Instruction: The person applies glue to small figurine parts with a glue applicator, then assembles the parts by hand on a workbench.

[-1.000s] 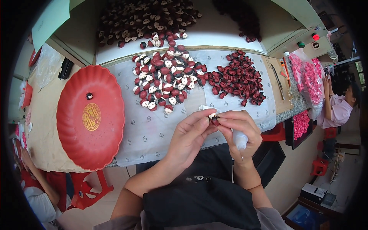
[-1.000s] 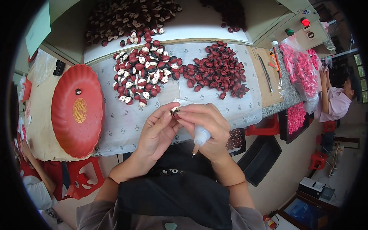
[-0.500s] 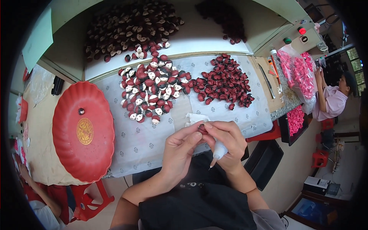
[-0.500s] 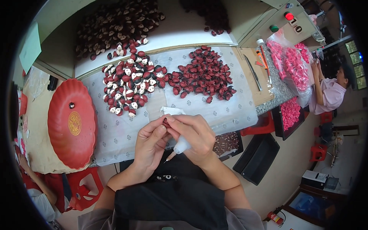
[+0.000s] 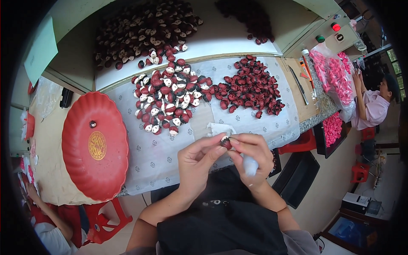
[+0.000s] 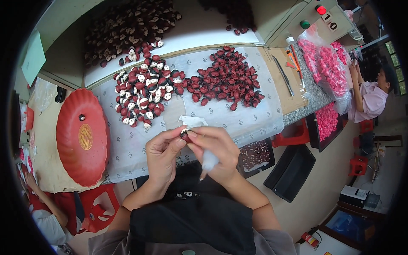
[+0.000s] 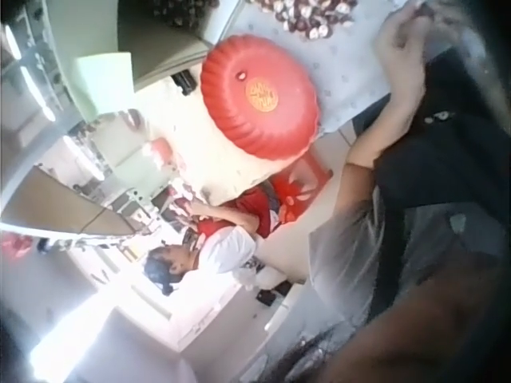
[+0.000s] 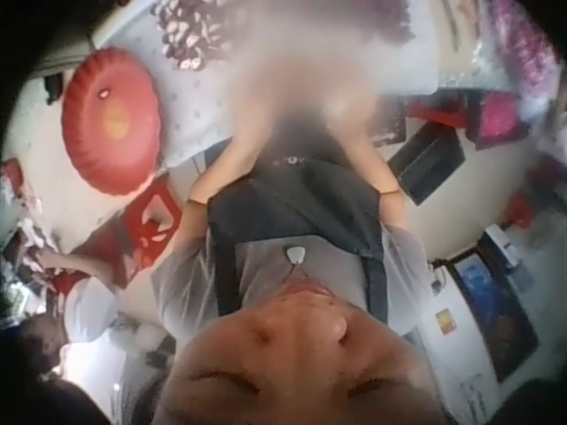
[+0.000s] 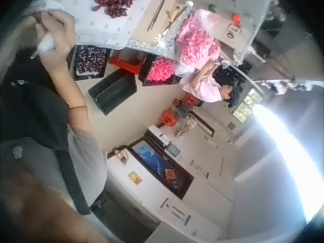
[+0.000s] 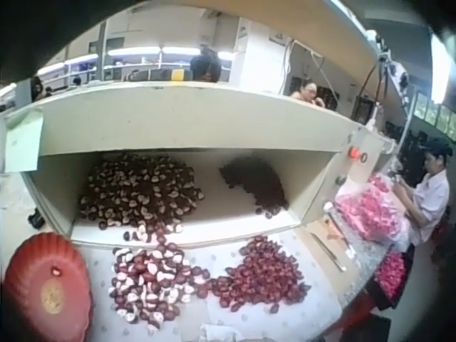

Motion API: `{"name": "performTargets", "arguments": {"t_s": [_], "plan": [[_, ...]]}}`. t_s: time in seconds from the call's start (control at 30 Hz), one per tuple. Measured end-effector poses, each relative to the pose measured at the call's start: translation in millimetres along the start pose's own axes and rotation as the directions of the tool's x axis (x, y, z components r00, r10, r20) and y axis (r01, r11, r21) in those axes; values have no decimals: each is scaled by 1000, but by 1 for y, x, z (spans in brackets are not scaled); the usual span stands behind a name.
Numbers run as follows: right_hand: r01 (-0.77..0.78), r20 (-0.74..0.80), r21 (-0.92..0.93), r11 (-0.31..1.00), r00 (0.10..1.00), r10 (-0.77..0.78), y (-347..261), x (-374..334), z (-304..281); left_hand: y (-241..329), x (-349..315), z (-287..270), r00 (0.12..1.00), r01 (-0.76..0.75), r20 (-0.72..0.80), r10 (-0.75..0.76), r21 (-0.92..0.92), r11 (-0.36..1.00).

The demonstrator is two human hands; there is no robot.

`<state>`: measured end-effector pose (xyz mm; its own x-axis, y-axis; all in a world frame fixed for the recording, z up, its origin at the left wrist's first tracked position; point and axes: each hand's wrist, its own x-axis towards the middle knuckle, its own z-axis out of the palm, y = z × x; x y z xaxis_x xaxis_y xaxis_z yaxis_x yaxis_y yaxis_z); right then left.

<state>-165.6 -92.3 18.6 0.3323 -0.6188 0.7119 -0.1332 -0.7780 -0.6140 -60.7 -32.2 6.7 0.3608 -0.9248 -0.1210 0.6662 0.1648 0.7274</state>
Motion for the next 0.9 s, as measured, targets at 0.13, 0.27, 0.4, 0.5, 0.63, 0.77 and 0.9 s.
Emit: {"name": "performTargets", "arguments": {"t_s": [0.13,0.27,0.4,0.5,0.63,0.77,0.9], "plan": [[-441,178,336,832,897,404,0,3,-12,1,3,-3,971,-239,100,218,347,907],[-618,286,529,581,775,564,4,1,-13,4,4,-2,915,-401,215,343,591,700],[-695,363,521,495,705,609,6,2,-18,9,4,-2,879,-472,307,364,669,575],[-713,384,483,509,694,609,5,4,-19,11,5,-3,856,-511,357,374,693,508],[-730,403,484,483,676,617,6,1,-17,10,7,-4,829,-548,394,397,716,432],[-747,391,486,453,649,652,7,0,-14,10,6,-4,854,-506,358,376,737,448],[-763,415,498,411,626,660,10,-1,-14,8,7,-4,848,-513,363,387,747,423]]}}
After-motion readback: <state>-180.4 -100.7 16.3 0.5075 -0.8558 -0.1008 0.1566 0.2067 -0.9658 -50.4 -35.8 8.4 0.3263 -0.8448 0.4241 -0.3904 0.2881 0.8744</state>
